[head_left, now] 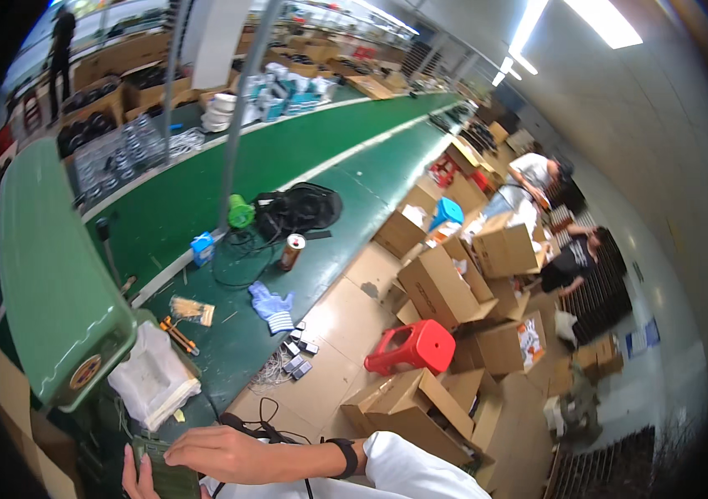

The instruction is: Assembling small plastic containers using a press/drill machine and packing them into a cardboard box on an assembly line.

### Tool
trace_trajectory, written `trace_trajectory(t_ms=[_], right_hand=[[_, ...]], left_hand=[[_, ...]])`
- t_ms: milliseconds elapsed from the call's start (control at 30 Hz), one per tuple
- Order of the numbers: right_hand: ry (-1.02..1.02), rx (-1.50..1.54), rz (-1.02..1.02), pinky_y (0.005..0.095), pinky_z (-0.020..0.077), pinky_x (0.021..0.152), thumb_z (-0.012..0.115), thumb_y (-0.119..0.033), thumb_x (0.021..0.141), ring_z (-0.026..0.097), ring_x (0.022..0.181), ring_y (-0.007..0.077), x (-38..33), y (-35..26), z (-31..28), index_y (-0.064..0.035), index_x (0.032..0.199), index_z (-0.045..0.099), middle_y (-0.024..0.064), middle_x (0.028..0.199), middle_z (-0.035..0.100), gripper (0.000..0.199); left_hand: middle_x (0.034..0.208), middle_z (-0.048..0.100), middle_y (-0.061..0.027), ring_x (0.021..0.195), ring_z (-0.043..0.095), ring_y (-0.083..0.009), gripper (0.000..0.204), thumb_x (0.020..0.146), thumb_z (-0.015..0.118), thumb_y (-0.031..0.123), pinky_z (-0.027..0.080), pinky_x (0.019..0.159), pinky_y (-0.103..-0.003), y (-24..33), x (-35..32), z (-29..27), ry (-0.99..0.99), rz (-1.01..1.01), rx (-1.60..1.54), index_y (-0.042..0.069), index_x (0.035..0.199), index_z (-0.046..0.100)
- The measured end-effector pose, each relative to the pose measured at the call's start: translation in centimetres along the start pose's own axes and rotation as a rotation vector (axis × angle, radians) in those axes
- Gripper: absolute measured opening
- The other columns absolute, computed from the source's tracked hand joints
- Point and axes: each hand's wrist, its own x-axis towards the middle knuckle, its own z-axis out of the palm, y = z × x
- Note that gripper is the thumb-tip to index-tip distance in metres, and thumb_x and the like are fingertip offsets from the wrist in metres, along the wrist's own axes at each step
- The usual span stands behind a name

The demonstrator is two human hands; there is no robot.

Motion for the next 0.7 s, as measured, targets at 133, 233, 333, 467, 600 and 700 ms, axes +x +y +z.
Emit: trace_trajectory(t_ms=[133, 233, 333, 467, 600, 700], right_hand=[[0.098, -0.147, 0.080, 0.0421, 0.0543, 0.072, 0.068, -0.007, 0.089, 0.065, 0.082, 0.0316, -1.2, -0.3, -1.2, 0.0036, 0.101, 0.064, 0.0139, 0.090, 0.062, 0.016], [0.140, -0.181, 0.069, 0.0401, 0.0564, 0.076, 0.068, -0.006, 0.084, 0.067, 0.087, 0.0311, -2.0, -0.9, -1.9, 0.0020, 0.101, 0.063, 0.0134, 0.095, 0.065, 0.019], [0.196, -0.223, 0.047, 0.0375, 0.0575, 0.079, 0.068, -0.006, 0.079, 0.068, 0.090, 0.0302, -2.9, -0.9, -1.9, 0.0006, 0.102, 0.062, 0.0129, 0.098, 0.066, 0.024], [0.115, -0.258, 0.133, 0.0372, 0.0572, 0.078, 0.067, -0.007, 0.081, 0.068, 0.089, 0.0298, -4.0, 0.0, -2.3, -0.0006, 0.100, 0.062, 0.0118, 0.098, 0.066, 0.021], [0.069, -0.295, 0.185, 0.0382, 0.0567, 0.078, 0.069, -0.008, 0.081, 0.066, 0.089, 0.0297, -3.8, 0.3, -1.4, -0.0021, 0.096, 0.061, 0.0100, 0.098, 0.065, 0.018], [0.136, -0.304, 0.088, 0.0385, 0.0559, 0.082, 0.070, -0.009, 0.081, 0.065, 0.095, 0.0284, -2.7, -0.2, -1.3, -0.0022, 0.094, 0.062, 0.0082, 0.100, 0.064, 0.016]], left_hand=[[0.146, 0.056, -0.0204, 0.131, 0.057, -0.0391, 0.078, 0.072, 0.088, 0.008, 0.048, 0.110, -0.047, -0.3, 0.9, 1.7, -0.047, 0.076, -0.015, 0.004, 0.144, 0.059], [0.144, 0.057, -0.0202, 0.128, 0.059, -0.0380, 0.074, 0.075, 0.090, 0.013, 0.050, 0.108, -0.047, -0.2, 1.1, 3.0, -0.051, 0.136, -0.065, 0.004, 0.142, 0.060], [0.142, 0.058, -0.0207, 0.127, 0.060, -0.0382, 0.073, 0.076, 0.092, 0.019, 0.051, 0.107, -0.047, -1.1, 1.0, 3.9, -0.056, 0.191, -0.046, 0.003, 0.140, 0.061], [0.139, 0.059, -0.0223, 0.126, 0.061, -0.0387, 0.075, 0.074, 0.093, 0.019, 0.051, 0.107, -0.047, -0.6, 1.5, 3.6, -0.077, 0.222, -0.083, 0.002, 0.139, 0.061], [0.142, 0.058, -0.0244, 0.128, 0.059, -0.0410, 0.077, 0.072, 0.093, 0.018, 0.049, 0.108, -0.047, -0.2, 1.8, 3.0, -0.093, 0.273, -0.029, 0.002, 0.140, 0.061], [0.144, 0.056, -0.0245, 0.129, 0.058, -0.0415, 0.078, 0.073, 0.092, 0.016, 0.048, 0.109, -0.047, -0.6, 1.9, 2.7, -0.086, 0.216, -0.035, 0.001, 0.141, 0.060]])
